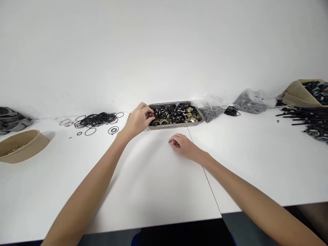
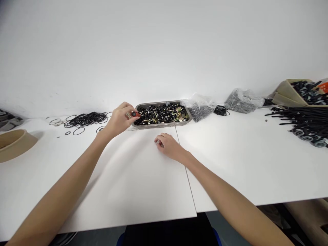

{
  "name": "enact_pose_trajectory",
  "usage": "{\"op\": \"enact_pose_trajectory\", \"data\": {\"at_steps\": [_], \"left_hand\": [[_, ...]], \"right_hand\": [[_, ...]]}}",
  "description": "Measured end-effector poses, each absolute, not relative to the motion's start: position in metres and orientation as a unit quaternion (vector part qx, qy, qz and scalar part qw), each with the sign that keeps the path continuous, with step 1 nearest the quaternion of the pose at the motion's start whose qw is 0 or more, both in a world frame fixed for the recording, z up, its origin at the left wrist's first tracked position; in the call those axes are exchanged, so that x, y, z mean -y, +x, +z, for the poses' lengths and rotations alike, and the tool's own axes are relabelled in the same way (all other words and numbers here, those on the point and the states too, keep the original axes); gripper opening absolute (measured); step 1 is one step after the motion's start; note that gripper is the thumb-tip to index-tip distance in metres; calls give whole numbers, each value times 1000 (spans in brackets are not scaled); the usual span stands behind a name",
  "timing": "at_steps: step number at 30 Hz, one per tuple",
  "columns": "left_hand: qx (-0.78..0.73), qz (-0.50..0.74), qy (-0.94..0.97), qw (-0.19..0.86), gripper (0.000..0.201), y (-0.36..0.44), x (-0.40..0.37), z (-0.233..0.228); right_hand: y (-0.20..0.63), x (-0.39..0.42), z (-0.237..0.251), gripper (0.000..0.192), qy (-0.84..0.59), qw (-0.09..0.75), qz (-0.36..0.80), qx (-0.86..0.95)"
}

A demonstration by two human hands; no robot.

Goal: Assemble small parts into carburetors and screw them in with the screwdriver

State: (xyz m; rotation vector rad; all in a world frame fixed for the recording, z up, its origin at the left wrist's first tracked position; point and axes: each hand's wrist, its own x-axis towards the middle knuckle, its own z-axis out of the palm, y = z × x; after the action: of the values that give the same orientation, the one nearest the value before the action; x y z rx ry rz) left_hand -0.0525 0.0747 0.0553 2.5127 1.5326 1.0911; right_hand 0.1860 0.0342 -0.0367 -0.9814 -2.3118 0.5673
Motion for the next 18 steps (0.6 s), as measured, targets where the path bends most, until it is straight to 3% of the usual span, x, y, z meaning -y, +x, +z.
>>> {"op": "enact_pose_trajectory", "data": {"at_steps": [18], "left_hand": [[-576,229,784,33,14,-53,-70,65]], "right_hand": [[186,-32,-31,15,-376,255,213,865]]}}
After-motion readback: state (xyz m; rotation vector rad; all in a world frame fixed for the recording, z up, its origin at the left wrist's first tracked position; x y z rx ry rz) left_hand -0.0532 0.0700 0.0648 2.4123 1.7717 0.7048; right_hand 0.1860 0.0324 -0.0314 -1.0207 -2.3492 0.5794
